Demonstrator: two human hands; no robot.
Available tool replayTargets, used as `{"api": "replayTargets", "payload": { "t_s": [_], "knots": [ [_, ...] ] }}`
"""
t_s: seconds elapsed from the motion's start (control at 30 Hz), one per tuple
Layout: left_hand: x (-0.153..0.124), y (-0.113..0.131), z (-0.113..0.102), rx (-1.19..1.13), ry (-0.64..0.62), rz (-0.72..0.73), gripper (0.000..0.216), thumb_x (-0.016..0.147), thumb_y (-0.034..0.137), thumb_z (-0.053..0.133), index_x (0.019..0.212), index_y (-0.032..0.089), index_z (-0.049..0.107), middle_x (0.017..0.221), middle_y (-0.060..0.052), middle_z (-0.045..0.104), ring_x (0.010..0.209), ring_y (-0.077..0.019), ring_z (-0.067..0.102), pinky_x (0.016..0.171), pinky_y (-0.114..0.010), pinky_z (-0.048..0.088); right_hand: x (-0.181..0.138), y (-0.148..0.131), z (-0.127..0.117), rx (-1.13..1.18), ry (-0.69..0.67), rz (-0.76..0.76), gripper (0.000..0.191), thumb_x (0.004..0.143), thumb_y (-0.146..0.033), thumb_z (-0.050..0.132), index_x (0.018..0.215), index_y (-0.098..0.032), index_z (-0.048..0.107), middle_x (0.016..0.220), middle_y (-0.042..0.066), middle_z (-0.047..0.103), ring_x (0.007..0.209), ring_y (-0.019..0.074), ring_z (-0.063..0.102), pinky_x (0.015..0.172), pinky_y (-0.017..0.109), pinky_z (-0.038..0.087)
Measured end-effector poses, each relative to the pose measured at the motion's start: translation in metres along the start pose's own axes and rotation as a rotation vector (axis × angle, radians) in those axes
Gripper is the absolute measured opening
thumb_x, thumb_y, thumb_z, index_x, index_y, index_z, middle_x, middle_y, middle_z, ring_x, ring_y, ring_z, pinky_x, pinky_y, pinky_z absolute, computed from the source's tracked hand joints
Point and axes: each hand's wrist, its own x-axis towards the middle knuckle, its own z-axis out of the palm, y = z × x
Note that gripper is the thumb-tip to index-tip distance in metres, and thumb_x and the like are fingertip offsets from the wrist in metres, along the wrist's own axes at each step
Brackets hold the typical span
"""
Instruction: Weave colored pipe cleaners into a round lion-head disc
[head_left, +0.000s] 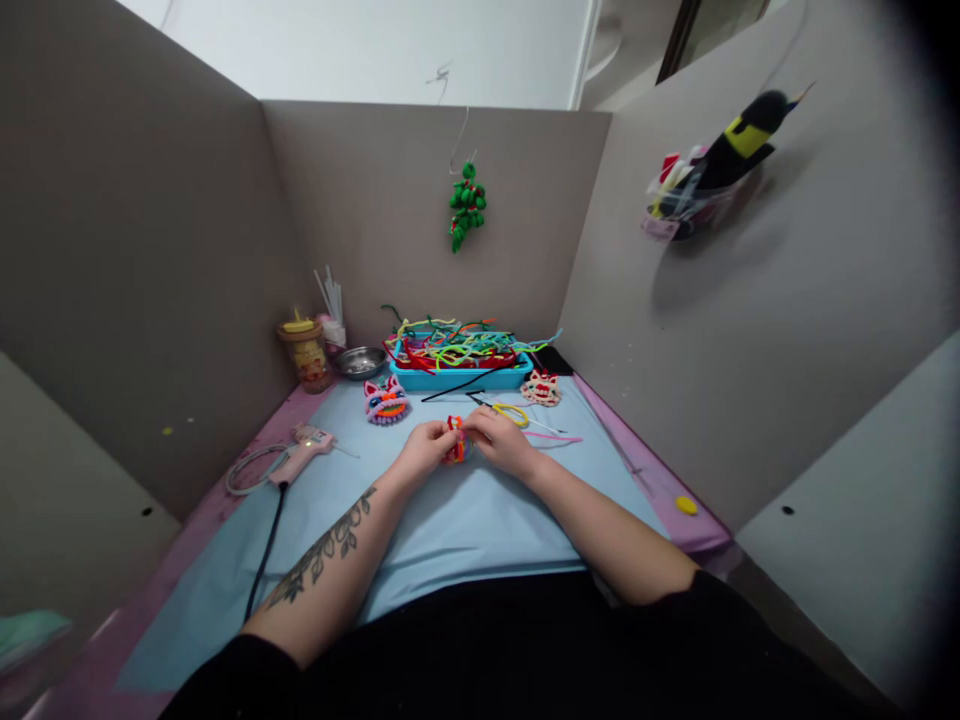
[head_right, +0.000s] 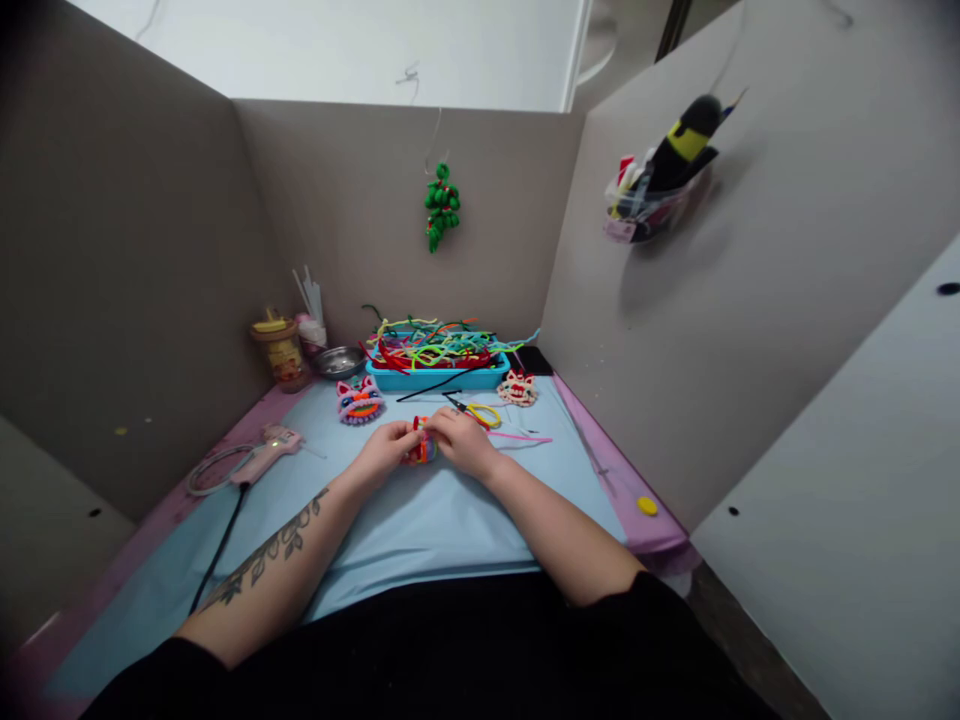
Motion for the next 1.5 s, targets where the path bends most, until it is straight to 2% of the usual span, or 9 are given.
{"api": "replayTargets", "payload": {
  "t_s": [0.37, 0.73, 0.93, 1.07, 1.27, 1.5],
  "knots": [
    [-0.003, 0.006, -0.002, -0.049, -0.042, -0.057, 0.029, 0.067, 0.04, 0.065, 0.06, 0.015, 0.05, 0.048, 0.003, 0.051, 0.043, -0.0074, 0.045, 0.047, -0.021, 0.036, -0.002, 0.002, -0.006, -0.169, -0.038, -0.075, 0.016, 0.088, -0.016, 0.046, 0.088, -0.02, 0.062, 0.085, 0.005, 0.058, 0.075, 0.0146, 0.054, 0.069, 0.025, 0.044],
    [-0.003, 0.006, 0.001, -0.043, -0.039, -0.027, 0.03, 0.066, 0.042, 0.064, 0.061, 0.015, 0.052, 0.049, 0.002, 0.053, 0.044, -0.0081, 0.046, 0.047, -0.021, 0.036, -0.002, -0.001, -0.005, -0.251, -0.031, -0.049, 0.016, 0.089, -0.025, 0.049, 0.082, -0.02, 0.062, 0.076, 0.004, 0.058, 0.066, 0.0125, 0.053, 0.061, 0.023, 0.039],
    [-0.004, 0.008, 0.002, -0.066, -0.029, -0.021, 0.031, 0.066, 0.043, 0.064, 0.064, 0.015, 0.052, 0.053, 0.001, 0.055, 0.047, -0.0085, 0.048, 0.048, -0.021, 0.038, 0.001, -0.008, -0.009, -0.21, -0.017, -0.05, 0.01, 0.085, -0.019, 0.051, 0.085, -0.02, 0.061, 0.077, 0.004, 0.06, 0.068, 0.0134, 0.054, 0.064, 0.024, 0.041],
    [-0.004, 0.008, 0.001, -0.039, -0.022, -0.001, 0.031, 0.066, 0.044, 0.064, 0.063, 0.015, 0.051, 0.052, 0.002, 0.054, 0.047, -0.0083, 0.047, 0.048, -0.021, 0.038, 0.0, -0.007, -0.011, -0.166, -0.033, -0.044, 0.015, 0.082, -0.013, 0.05, 0.089, -0.019, 0.061, 0.081, 0.005, 0.06, 0.073, 0.015, 0.056, 0.067, 0.025, 0.043],
    [-0.005, 0.009, 0.0, 0.018, -0.051, 0.074, 0.031, 0.069, 0.045, 0.062, 0.066, 0.015, 0.054, 0.054, 0.001, 0.056, 0.048, -0.0088, 0.047, 0.049, -0.021, 0.036, 0.0, -0.004, -0.01, -0.136, -0.041, -0.019, 0.01, 0.083, -0.017, 0.051, 0.083, -0.02, 0.06, 0.075, 0.003, 0.059, 0.068, 0.0142, 0.055, 0.065, 0.025, 0.042],
    [-0.005, 0.007, 0.0, 0.041, -0.038, 0.089, 0.033, 0.07, 0.046, 0.061, 0.065, 0.015, 0.052, 0.055, 0.001, 0.056, 0.048, -0.0088, 0.047, 0.049, -0.021, 0.037, 0.0, -0.004, -0.008, -0.143, -0.056, 0.007, 0.01, 0.084, -0.023, 0.054, 0.079, -0.019, 0.062, 0.07, 0.002, 0.06, 0.064, 0.0132, 0.054, 0.062, 0.024, 0.04]
  ]
}}
